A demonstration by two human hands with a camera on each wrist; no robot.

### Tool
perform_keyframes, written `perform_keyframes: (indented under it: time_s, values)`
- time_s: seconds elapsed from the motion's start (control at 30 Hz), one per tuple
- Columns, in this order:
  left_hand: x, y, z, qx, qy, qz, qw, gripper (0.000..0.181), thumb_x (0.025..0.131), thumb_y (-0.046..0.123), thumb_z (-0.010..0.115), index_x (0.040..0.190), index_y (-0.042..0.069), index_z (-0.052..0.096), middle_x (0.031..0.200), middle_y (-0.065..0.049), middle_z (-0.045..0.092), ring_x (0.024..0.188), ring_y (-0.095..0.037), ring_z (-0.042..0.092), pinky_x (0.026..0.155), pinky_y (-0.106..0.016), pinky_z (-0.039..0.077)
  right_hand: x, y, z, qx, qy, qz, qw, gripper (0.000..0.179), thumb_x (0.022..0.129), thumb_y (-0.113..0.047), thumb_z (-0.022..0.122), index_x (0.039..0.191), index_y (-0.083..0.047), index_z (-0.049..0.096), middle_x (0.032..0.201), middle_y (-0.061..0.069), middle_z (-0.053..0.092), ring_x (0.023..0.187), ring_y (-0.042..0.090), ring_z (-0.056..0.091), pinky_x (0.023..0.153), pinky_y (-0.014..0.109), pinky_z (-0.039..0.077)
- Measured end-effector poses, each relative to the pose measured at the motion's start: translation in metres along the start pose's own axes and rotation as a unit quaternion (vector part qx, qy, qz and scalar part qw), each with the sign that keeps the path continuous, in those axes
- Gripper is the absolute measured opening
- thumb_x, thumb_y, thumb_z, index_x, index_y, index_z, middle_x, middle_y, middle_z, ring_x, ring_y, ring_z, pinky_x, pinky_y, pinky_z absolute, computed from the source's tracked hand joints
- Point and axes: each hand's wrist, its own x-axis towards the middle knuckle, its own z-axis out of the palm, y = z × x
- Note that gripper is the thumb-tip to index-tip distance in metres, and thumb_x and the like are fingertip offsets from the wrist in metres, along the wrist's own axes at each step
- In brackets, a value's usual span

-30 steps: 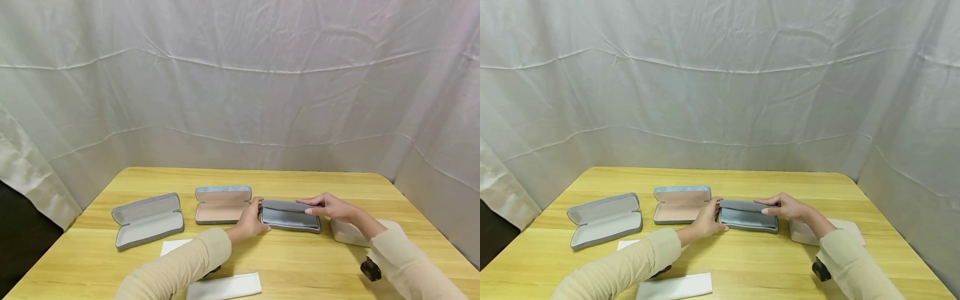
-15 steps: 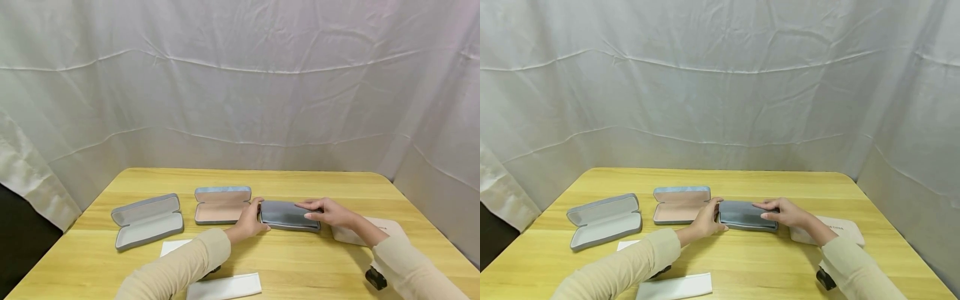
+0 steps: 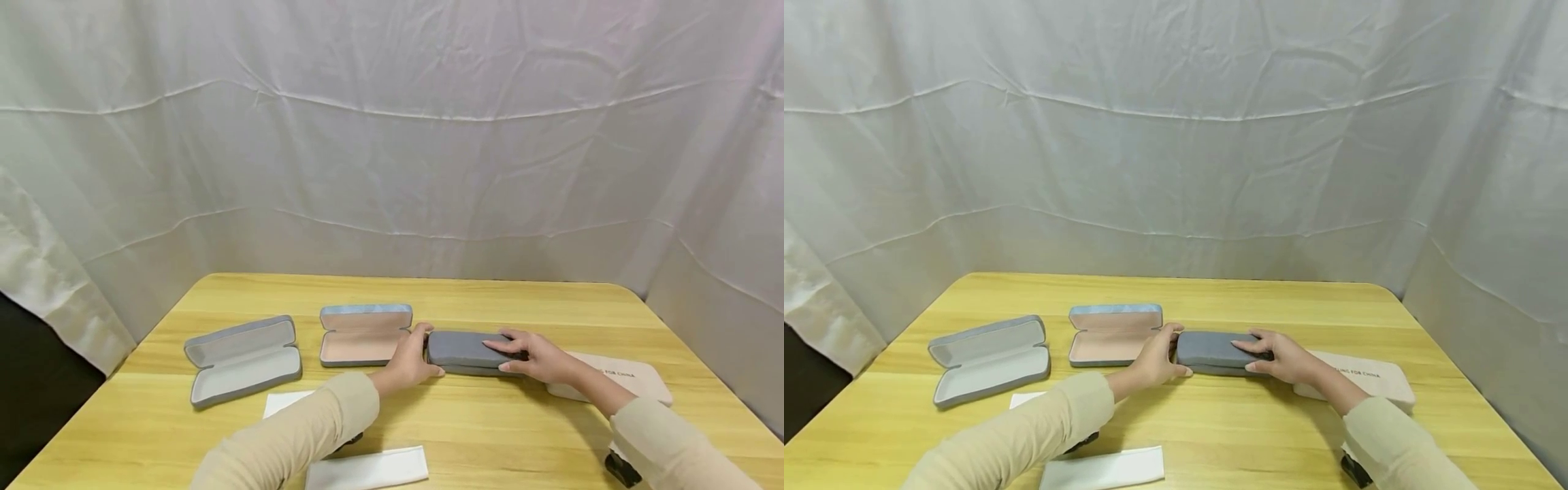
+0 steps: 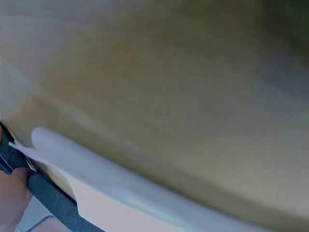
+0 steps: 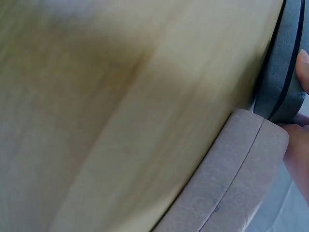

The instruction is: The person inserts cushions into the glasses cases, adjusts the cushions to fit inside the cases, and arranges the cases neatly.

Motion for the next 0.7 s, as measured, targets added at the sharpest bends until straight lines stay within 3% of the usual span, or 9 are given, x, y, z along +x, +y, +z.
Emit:
perform_keyframes:
  time_s: [0.3, 0.7]
  values:
    - [-0.0003, -0.0013, 0.0036, 0.029, -0.005, 0.01, 0.9995, 0.075, 0.076, 0.013, 0.076, 0.138, 0.002, 0.034, 0.13, -0.018, 0.049, 0.116, -0.03, 0.052, 0.09, -0.038, 0.048, -0.0024, -0.0003, 0.003, -0.03, 0.003, 0.037, 0.9988, 0.054, 0.085, -0.03, 0.065, 0.132, -0.008, 0.052, 0.133, 0.038, 0.04, 0.121, 0.052, 0.041, 0.092, 0.056, 0.042]
    - [0.0016, 0.0073, 0.005, 0.05, -0.012, -0.005, 0.9987, 0.077, 0.075, 0.013, 0.077, 0.139, 0.001, 0.035, 0.133, -0.019, 0.048, 0.117, -0.032, 0.051, 0.091, -0.042, 0.048, -0.0037, -0.0056, 0.0003, -0.035, 0.009, 0.053, 0.9979, 0.059, 0.083, -0.027, 0.068, 0.134, -0.003, 0.049, 0.135, 0.033, 0.042, 0.122, 0.049, 0.043, 0.094, 0.056, 0.041]
